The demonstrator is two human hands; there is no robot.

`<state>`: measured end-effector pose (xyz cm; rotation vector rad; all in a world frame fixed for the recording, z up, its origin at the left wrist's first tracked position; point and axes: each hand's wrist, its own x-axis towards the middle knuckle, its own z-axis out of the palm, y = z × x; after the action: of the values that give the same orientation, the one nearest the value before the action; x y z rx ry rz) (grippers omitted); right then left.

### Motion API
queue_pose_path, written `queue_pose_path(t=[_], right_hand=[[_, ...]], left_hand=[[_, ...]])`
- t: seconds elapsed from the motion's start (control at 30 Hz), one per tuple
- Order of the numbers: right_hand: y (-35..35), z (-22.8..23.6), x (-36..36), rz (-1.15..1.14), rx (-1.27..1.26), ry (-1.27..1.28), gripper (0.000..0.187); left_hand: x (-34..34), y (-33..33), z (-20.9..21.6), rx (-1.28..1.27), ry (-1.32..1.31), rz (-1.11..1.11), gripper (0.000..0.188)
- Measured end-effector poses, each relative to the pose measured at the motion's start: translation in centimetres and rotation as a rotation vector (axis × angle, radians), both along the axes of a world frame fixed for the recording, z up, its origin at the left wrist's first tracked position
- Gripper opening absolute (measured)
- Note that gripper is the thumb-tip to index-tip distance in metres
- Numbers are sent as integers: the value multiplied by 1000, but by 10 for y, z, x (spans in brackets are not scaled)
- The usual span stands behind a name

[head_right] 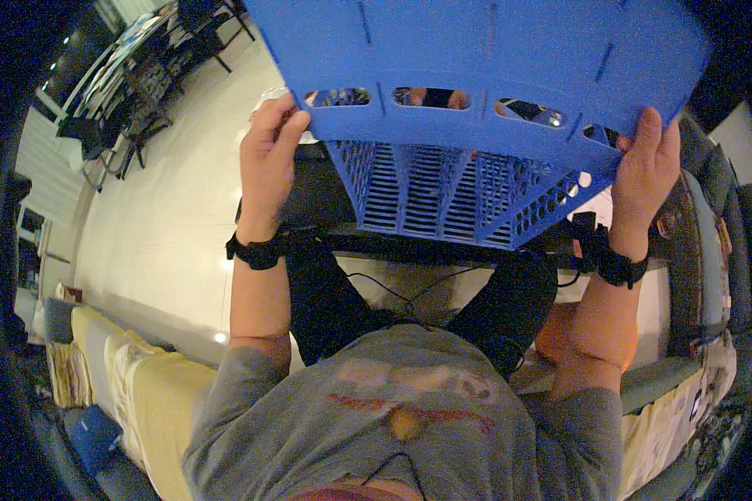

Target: The person assembles a blue plastic crate by hand, snapping together side panels and a base panel. Another person assists by holding and aligning parts. The crate is fully assembled by the end of the clip.

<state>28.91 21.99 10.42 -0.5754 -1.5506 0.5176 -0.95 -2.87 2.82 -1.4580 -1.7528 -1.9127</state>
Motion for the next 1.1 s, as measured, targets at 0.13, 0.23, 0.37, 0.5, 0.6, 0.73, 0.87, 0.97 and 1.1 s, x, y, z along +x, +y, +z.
queue_pose_path(t=[0.13, 0.23, 0.37, 0.5, 0.6, 0.73, 0.87, 0.97, 1.1], right_hand=[[8, -3, 2, 38, 26, 8, 25], [10, -3, 6, 0, -65, 49, 28], [10, -5, 9, 33, -18, 25, 30], [7, -12, 8, -13, -12, -35, 32], [4, -15, 7, 55, 14, 21, 32], [-1, -17, 7, 98, -23, 63, 30], [-7, -22, 8, -3, -93, 52, 28], [-8, -27, 12, 68, -30, 101, 25], [-5, -32, 16, 181, -43, 153, 24]], left_hand=[[-2, 2, 2, 8, -45, -51, 22], [-5, 4, 3, 39, -50, -82, 24], [-5, 5, -1, 41, 13, -65, 25], [0, 5, -5, 14, -27, -72, 24], [-1, 3, -5, -16, 4, -36, 24], [-6, -1, 0, 2, 62, -19, 27], [4, 3, -3, 59, 36, -16, 41], [16, 9, -10, 31, 16, 20, 52], [25, 13, -16, -11, 45, 64, 61]])
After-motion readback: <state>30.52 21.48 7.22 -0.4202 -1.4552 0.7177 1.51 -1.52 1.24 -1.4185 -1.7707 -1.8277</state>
